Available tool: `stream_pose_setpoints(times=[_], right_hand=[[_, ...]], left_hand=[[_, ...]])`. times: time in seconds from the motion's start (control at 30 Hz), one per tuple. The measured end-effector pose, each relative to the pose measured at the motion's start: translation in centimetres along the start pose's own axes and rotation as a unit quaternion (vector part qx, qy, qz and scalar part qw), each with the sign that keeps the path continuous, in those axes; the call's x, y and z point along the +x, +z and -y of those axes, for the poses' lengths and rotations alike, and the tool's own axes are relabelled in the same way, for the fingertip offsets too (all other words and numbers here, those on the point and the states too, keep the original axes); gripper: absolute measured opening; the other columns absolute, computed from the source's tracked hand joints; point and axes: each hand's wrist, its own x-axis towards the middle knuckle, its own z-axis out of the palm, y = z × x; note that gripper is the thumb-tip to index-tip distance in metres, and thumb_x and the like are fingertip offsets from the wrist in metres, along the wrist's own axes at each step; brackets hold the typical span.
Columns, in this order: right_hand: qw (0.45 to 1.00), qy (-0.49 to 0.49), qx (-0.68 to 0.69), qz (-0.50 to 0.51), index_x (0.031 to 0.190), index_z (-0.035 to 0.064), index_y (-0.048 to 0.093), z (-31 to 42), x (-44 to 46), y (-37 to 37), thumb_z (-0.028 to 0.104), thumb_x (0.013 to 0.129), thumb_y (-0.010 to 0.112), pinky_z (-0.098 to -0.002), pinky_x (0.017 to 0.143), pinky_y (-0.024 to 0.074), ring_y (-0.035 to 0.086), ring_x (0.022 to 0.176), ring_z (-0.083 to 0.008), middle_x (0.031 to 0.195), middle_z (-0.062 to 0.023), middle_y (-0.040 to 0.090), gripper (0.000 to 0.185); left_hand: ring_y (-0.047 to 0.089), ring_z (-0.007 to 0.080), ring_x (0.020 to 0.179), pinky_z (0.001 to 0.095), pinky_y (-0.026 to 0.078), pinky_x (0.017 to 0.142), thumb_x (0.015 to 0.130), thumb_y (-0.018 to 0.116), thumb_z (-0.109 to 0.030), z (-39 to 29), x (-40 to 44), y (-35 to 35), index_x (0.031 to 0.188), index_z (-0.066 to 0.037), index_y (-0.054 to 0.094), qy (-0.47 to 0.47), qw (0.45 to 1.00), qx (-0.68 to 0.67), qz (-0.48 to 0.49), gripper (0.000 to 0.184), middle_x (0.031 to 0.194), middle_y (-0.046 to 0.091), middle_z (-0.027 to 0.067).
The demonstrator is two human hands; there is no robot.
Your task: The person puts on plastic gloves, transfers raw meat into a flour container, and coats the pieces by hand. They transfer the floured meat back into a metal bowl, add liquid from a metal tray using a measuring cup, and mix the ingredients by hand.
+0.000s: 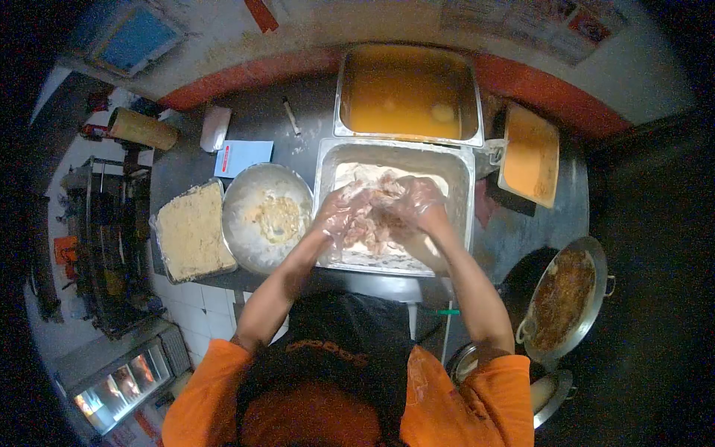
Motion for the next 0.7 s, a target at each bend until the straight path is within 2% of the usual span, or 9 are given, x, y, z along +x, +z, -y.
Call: stream_pose_setpoints(times=[0.03,0.1,0.2,0.23,0.37,0.43,0.53,0.6,0.7], right_hand=[[0.997,0.037,0.001,0.066,0.118,0.0018,0.07,0.7,0.6,-1.7,0.037,0.081,0.079,-0.0374,0.077,0.0555,0.069,0.081,-0.0242,0.097,-0.0186,0.072,0.051],[0.992,0.011,0.104,0.077,0.112,-0.0003,0.072,-3.3,2.6,-0.8,0.037,0.085,0.077,-0.0364,0.07,0.0552,0.066,0.071,-0.02,0.093,-0.0134,0.072,0.047],[0.973,0.095,0.209,0.032,0.104,-0.0024,0.073,-6.9,4.8,0.1,0.036,0.088,0.075,-0.0344,0.065,0.0539,0.063,0.067,-0.0164,0.092,-0.0086,0.072,0.041],[0.943,0.24,0.215,0.081,0.117,-0.001,0.069,-1.6,4.0,-2.5,0.034,0.091,0.07,-0.0309,0.083,0.053,0.068,0.097,-0.019,0.098,-0.0184,0.073,0.044],[0.961,0.055,0.267,0.043,0.097,0.0041,0.074,-8.2,7.6,5.7,0.037,0.09,0.071,-0.0336,0.065,0.0511,0.062,0.073,-0.017,0.085,-0.0069,0.07,0.034],[0.982,0.107,-0.027,0.154,0.1,0.0027,0.073,-0.1,6.7,0.7,0.036,0.089,0.072,-0.0352,0.069,0.0512,0.061,0.073,-0.0167,0.085,-0.0081,0.07,0.035],[0.942,-0.005,0.08,0.325,0.125,0.0005,0.063,-3.7,5.5,-2.4,0.039,0.08,0.079,-0.0385,0.084,0.0515,0.064,0.086,-0.0264,0.1,-0.0155,0.07,0.062],[0.98,-0.155,-0.094,0.078,0.14,0.001,0.049,-11.4,2.5,4.5,0.039,0.073,0.084,-0.0404,0.093,0.049,0.064,0.099,-0.034,0.112,-0.0209,0.066,0.084],[0.995,-0.066,-0.073,-0.004,0.152,0.0036,0.033,-10.5,-0.3,9.7,0.037,0.067,0.086,-0.0424,0.103,0.0444,0.058,0.115,-0.0434,0.127,-0.0264,0.058,0.105]], left_hand=[[0.059,0.0216,0.118,0.0354,0.053,0.097,0.094,0.07,-0.02,-0.7,-0.5,0.2,0.149,-0.001,0.038,-0.08,0.996,-0.005,-0.026,0.066,0.137,0.055,0.0158],[0.064,0.0174,0.099,0.0309,0.055,0.078,0.095,0.068,-0.024,0.2,-0.7,0.4,0.14,0.001,0.046,0.02,0.974,0.185,-0.125,0.056,0.117,0.065,0.0157],[0.064,0.0158,0.095,0.0326,0.055,0.07,0.096,0.065,-0.024,4.3,2.4,0.1,0.13,0.001,0.054,0.078,0.973,0.023,-0.215,0.044,0.11,0.067,0.0128],[0.063,0.016,0.095,0.0335,0.054,0.07,0.095,0.065,-0.024,4.2,3.8,-0.4,0.128,0.001,0.056,0.025,0.979,-0.051,-0.197,0.042,0.109,0.066,0.0117],[0.059,0.0175,0.087,0.0351,0.052,0.075,0.096,0.063,-0.033,6.6,9.6,0.3,0.122,-0.004,0.06,-0.048,0.981,-0.161,-0.101,0.039,0.104,0.061,0.007],[0.061,0.0244,0.092,0.0426,0.053,0.069,0.096,0.061,-0.039,6.6,10.4,-0.6,0.128,-0.018,0.058,-0.078,0.992,-0.074,-0.064,0.038,0.121,0.062,0.0066],[0.061,0.0271,0.099,0.0389,0.053,0.082,0.092,0.066,-0.041,4.0,4.2,-1.4,0.138,-0.01,0.051,-0.089,0.996,-0.011,-0.01,0.057,0.125,0.061,0.0101],[0.06,0.0286,0.107,0.0374,0.052,0.089,0.088,0.071,-0.04,3.3,1.3,-0.3,0.142,-0.004,0.046,-0.111,0.986,0.121,-0.012,0.07,0.129,0.06,0.0131],[0.059,0.0298,0.114,0.0359,0.05,0.094,0.08,0.08,-0.033,6.3,3.6,2.1,0.141,0.005,0.046,-0.079,0.988,0.122,-0.054,0.079,0.13,0.059,0.0175]])
